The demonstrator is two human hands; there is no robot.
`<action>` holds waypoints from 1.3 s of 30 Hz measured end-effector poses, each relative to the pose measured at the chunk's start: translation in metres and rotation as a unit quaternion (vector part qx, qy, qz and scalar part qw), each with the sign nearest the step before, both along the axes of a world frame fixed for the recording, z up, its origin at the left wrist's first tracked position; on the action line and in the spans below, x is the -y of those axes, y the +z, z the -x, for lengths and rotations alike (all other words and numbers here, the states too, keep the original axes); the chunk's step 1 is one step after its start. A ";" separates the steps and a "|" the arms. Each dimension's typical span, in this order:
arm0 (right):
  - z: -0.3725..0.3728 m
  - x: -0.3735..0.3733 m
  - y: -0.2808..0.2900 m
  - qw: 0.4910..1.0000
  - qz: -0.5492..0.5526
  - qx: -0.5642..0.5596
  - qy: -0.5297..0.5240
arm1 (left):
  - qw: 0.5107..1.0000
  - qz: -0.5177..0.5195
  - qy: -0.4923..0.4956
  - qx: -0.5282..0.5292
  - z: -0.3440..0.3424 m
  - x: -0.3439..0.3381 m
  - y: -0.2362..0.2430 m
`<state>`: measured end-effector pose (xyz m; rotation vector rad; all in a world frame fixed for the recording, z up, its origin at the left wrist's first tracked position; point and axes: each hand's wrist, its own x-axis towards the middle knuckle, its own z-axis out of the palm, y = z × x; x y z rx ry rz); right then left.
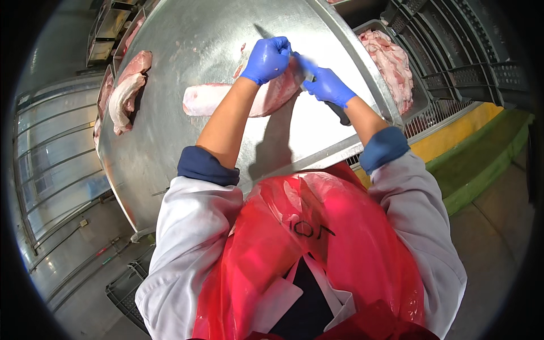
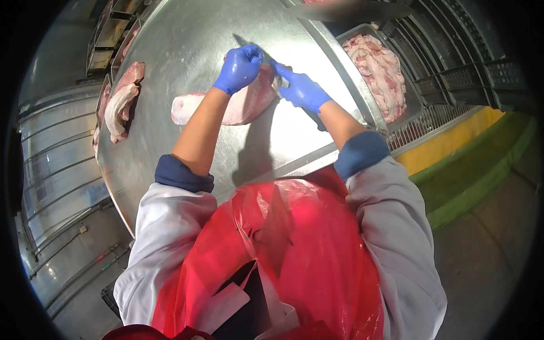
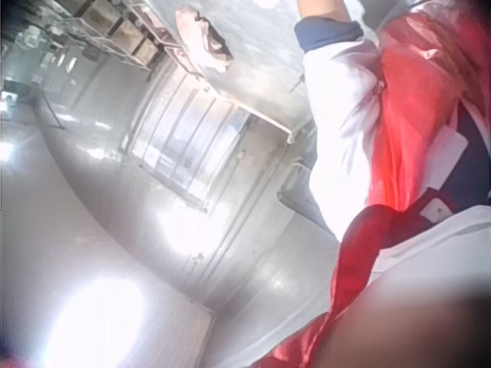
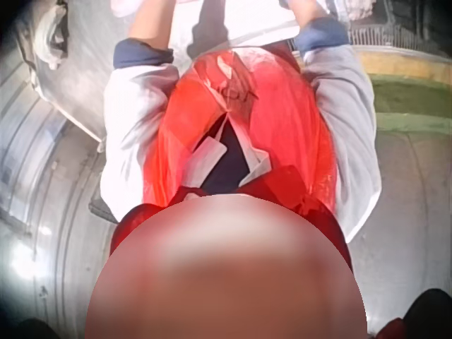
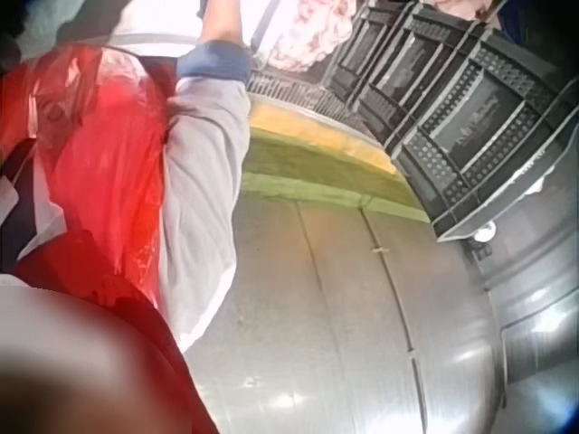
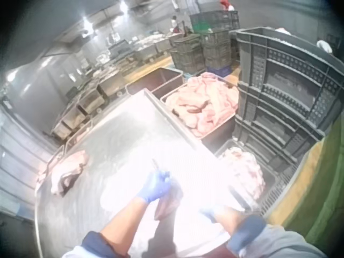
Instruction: The person uses a knife to trim and slice large pieces of raw meat on a stainless steel table. They remove fat and connective tissue, then cut the meat into smaller portions, placing the trimmed pieces into a nearby container.
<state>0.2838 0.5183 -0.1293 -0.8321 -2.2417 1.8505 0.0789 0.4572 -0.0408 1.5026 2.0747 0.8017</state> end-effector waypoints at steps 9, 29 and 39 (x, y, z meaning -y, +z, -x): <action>-0.083 -0.027 0.028 0.962 0.125 -0.060 -0.235 | 0.968 0.206 0.056 -0.133 -0.058 0.020 -0.027; 0.027 -0.007 0.019 0.994 0.110 -0.019 0.005 | 0.977 0.129 -0.047 -0.161 -0.024 0.000 0.006; 0.042 0.013 0.006 0.998 0.011 0.029 0.045 | 0.995 0.039 -0.067 0.069 0.031 -0.010 0.003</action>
